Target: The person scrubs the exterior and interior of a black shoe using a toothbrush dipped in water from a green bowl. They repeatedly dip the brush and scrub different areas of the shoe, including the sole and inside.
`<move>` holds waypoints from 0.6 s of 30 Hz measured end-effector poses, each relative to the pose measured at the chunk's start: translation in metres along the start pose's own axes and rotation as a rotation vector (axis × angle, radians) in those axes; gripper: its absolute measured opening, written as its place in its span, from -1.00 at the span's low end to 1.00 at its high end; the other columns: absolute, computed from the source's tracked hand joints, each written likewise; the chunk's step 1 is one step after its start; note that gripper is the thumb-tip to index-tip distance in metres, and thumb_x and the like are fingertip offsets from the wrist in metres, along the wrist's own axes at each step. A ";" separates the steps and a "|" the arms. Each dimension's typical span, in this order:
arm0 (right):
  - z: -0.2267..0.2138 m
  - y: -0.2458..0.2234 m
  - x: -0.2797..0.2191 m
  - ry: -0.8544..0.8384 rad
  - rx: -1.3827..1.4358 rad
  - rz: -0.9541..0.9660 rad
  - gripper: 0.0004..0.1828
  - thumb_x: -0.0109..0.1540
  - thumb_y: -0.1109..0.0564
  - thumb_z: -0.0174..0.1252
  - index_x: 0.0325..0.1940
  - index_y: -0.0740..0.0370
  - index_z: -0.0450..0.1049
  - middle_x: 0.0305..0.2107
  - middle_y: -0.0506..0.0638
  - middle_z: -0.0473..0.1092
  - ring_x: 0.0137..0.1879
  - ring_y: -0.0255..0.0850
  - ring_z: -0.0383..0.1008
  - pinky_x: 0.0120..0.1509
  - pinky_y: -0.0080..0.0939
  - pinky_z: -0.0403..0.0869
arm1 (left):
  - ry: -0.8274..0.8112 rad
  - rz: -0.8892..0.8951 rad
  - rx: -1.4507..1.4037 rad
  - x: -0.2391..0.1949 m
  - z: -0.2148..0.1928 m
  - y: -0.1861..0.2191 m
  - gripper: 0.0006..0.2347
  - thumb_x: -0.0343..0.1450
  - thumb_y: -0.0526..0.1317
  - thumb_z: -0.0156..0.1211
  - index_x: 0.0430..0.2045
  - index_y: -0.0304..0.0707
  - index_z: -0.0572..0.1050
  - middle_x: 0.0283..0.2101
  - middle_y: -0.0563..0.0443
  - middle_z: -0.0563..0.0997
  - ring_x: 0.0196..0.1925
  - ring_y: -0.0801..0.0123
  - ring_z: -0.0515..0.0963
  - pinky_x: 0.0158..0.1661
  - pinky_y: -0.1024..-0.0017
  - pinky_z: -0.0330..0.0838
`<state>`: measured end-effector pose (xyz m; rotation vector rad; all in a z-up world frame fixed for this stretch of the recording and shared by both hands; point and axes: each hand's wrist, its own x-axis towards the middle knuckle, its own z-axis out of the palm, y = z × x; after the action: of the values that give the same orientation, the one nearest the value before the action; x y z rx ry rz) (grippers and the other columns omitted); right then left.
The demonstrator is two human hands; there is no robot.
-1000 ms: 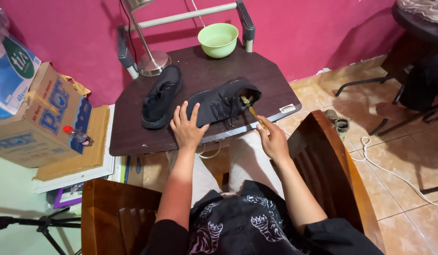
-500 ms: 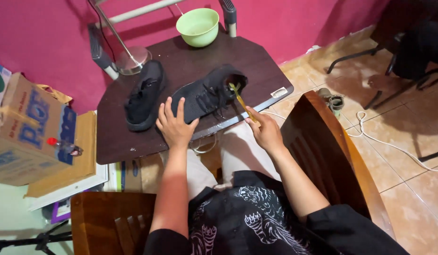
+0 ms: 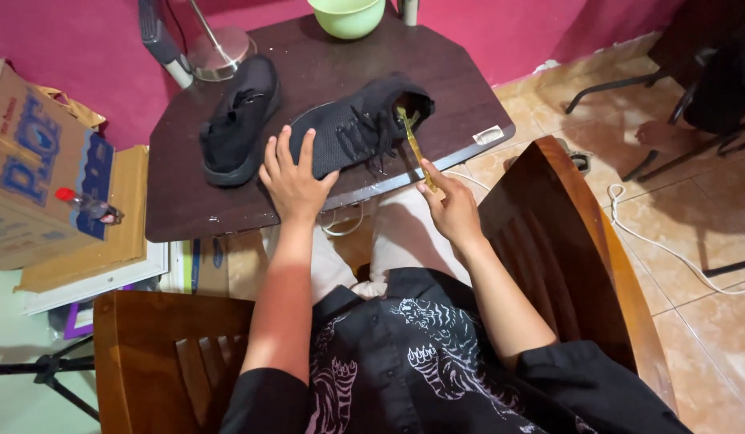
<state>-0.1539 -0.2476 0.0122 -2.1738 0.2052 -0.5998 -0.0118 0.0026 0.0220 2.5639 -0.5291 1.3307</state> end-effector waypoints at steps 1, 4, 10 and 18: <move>0.000 -0.001 -0.001 0.002 -0.002 -0.006 -0.51 0.31 -0.04 0.26 0.35 -0.23 0.45 -0.23 0.36 0.52 -0.31 0.24 0.55 -0.16 0.12 0.49 | 0.003 -0.003 -0.003 -0.002 0.000 0.000 -0.19 -0.01 0.10 0.67 0.20 0.19 0.45 0.30 -0.08 0.37 0.30 -0.05 0.36 0.00 -0.06 0.35; -0.001 -0.006 -0.001 0.008 0.001 -0.016 -0.50 0.31 -0.04 0.26 0.36 -0.24 0.44 -0.22 0.32 0.52 -0.31 0.21 0.55 -0.16 0.11 0.49 | 0.003 -0.004 -0.002 -0.002 0.003 -0.001 -0.20 0.00 0.11 0.66 0.20 0.19 0.44 0.31 -0.07 0.36 0.32 -0.04 0.34 0.02 -0.05 0.34; 0.001 0.002 -0.002 -0.001 0.008 0.001 -0.49 0.31 -0.06 0.26 0.37 -0.28 0.43 -0.23 0.31 0.52 -0.25 0.21 0.56 -0.14 0.08 0.50 | -0.010 -0.012 -0.012 -0.002 0.001 0.000 -0.18 -0.02 0.08 0.67 0.20 0.20 0.44 0.32 -0.06 0.35 0.32 -0.04 0.33 0.02 -0.09 0.34; 0.001 -0.004 0.000 -0.001 0.010 -0.005 -0.50 0.31 -0.09 0.26 0.36 -0.30 0.44 -0.20 0.26 0.54 -0.25 0.15 0.56 -0.09 0.07 0.52 | -0.028 -0.003 -0.010 -0.003 -0.001 0.000 -0.17 -0.01 0.10 0.67 0.21 0.19 0.43 0.31 -0.08 0.36 0.31 -0.05 0.35 0.00 -0.06 0.36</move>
<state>-0.1538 -0.2447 0.0151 -2.1653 0.1961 -0.6018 -0.0140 0.0040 0.0195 2.5778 -0.5356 1.2902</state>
